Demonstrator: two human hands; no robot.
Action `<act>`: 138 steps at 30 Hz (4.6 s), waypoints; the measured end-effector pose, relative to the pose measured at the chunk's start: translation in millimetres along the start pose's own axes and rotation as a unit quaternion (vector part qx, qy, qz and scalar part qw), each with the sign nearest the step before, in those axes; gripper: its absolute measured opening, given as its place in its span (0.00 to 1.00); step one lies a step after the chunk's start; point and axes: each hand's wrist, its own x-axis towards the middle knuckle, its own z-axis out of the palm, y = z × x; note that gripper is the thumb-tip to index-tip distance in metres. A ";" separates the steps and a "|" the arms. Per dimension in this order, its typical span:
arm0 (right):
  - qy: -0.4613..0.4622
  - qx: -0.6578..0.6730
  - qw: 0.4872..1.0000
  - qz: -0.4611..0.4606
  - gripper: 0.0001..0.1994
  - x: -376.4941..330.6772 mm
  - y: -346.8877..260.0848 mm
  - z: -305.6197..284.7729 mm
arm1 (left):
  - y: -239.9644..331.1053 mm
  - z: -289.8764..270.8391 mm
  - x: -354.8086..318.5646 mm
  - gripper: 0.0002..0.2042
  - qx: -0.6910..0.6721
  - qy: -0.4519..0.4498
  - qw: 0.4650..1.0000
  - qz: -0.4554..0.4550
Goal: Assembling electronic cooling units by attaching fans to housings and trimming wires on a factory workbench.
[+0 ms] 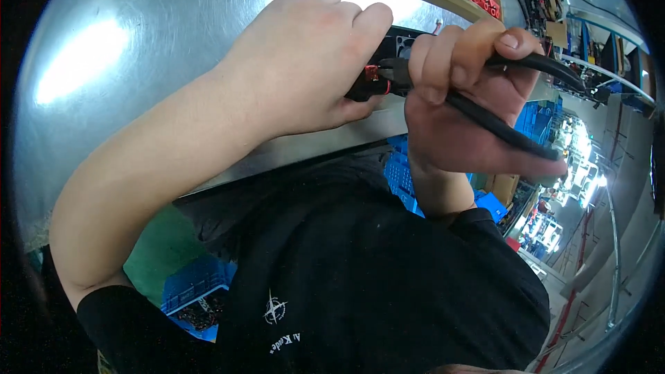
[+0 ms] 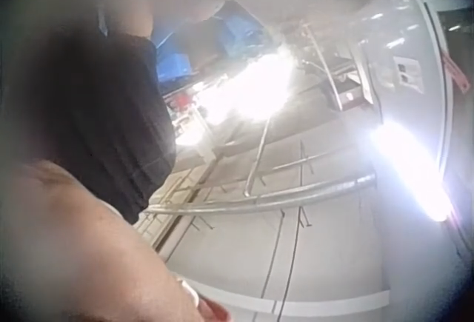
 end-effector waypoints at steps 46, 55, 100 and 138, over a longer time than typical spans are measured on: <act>-0.228 0.045 0.958 0.167 0.50 44.7 5.5 -12.5 | -5.5 2.0 -6.2 0.22 -0.052 0.007 0.998 0.022; -0.270 0.047 0.946 0.172 0.50 45.5 8.6 0.6 | -7.3 0.6 -15.9 0.20 0.018 0.045 0.997 0.059; 0.342 0.285 0.884 0.142 0.44 72.4 -13.4 -148.6 | 20.9 -70.7 8.7 0.35 0.004 -0.131 0.988 0.080; 0.077 0.188 0.958 0.201 0.56 65.2 3.4 -134.1 | 47.1 -7.0 -1.2 0.12 0.056 0.158 0.985 -0.035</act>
